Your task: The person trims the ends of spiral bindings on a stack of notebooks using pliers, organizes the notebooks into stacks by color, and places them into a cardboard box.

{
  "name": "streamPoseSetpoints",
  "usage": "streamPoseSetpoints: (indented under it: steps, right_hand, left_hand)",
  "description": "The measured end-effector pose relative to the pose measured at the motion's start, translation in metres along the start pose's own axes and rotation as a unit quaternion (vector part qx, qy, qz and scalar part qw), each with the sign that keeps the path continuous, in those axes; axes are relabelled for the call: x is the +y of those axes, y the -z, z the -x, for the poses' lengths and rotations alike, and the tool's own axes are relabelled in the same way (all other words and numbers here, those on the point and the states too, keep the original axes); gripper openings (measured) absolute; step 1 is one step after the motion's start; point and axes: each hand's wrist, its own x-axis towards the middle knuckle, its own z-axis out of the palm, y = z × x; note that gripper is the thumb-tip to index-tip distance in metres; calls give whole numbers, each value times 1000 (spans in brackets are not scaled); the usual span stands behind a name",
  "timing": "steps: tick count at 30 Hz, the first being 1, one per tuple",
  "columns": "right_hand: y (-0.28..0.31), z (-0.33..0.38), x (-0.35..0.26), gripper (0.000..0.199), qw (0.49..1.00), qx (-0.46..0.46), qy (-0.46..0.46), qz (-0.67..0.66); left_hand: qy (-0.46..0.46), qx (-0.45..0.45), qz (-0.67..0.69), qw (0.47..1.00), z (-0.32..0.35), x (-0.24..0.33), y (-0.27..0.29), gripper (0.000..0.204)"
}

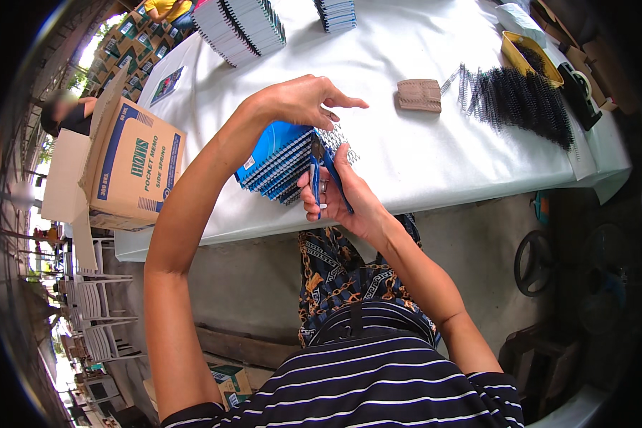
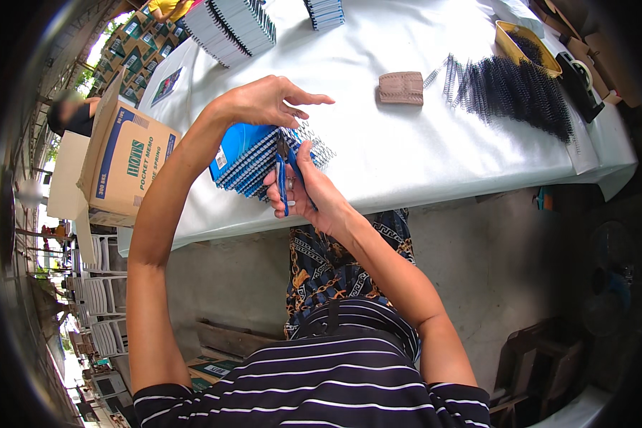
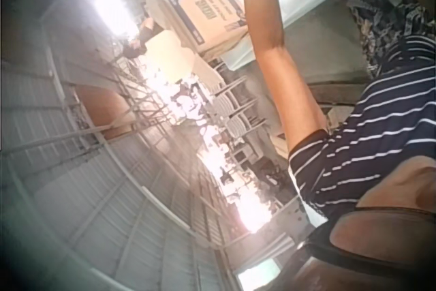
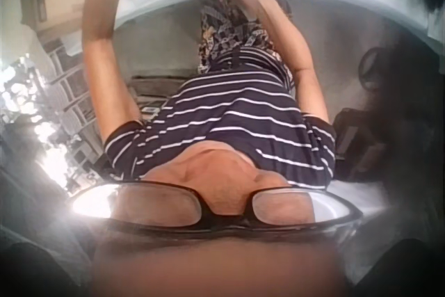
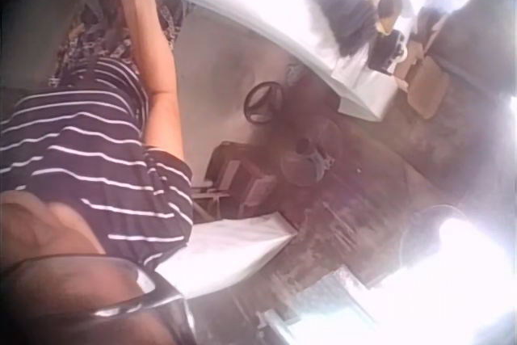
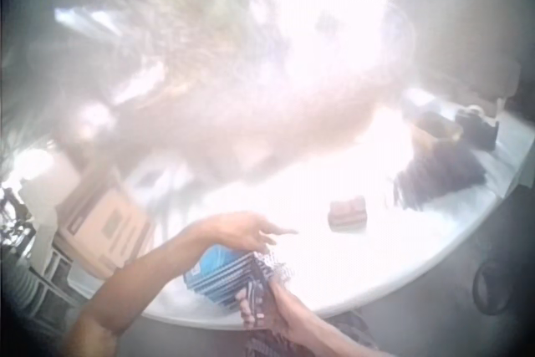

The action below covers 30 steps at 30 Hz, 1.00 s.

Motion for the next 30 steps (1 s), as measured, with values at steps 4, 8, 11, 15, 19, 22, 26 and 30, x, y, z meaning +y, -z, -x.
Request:
streamPoseSetpoints:
  steps: [4,8,11,15,19,22,26,30]
  right_hand:
    - [2,-2,-1,80,999,-23,1,-23]
    - [2,0,-5,80,998,-27,-6,-51]
    - [-3,-1,-3,79,997,-23,-13,-65]
    - [-4,-2,-2,77,996,-21,-18,-87]
    - [20,-10,1,74,970,-147,-48,-186]
    - [20,-8,7,77,965,-168,-55,-194]
    - [-15,4,17,79,999,22,1,-48]
    - [-9,-1,10,80,999,28,1,-42]
  left_hand:
    - [-38,7,-16,999,-3,-13,-2,68]
    - [-5,7,-2,1000,-3,3,-2,63]
    - [-10,11,4,1000,3,1,-1,62]
    - [-5,8,-14,1000,5,2,-2,64]
    - [-4,-2,-59,998,3,14,-3,67]
    - [-4,6,-82,997,4,14,-5,70]
    - [-5,18,-55,998,6,5,-7,70]
    - [8,8,-62,998,6,11,-6,73]
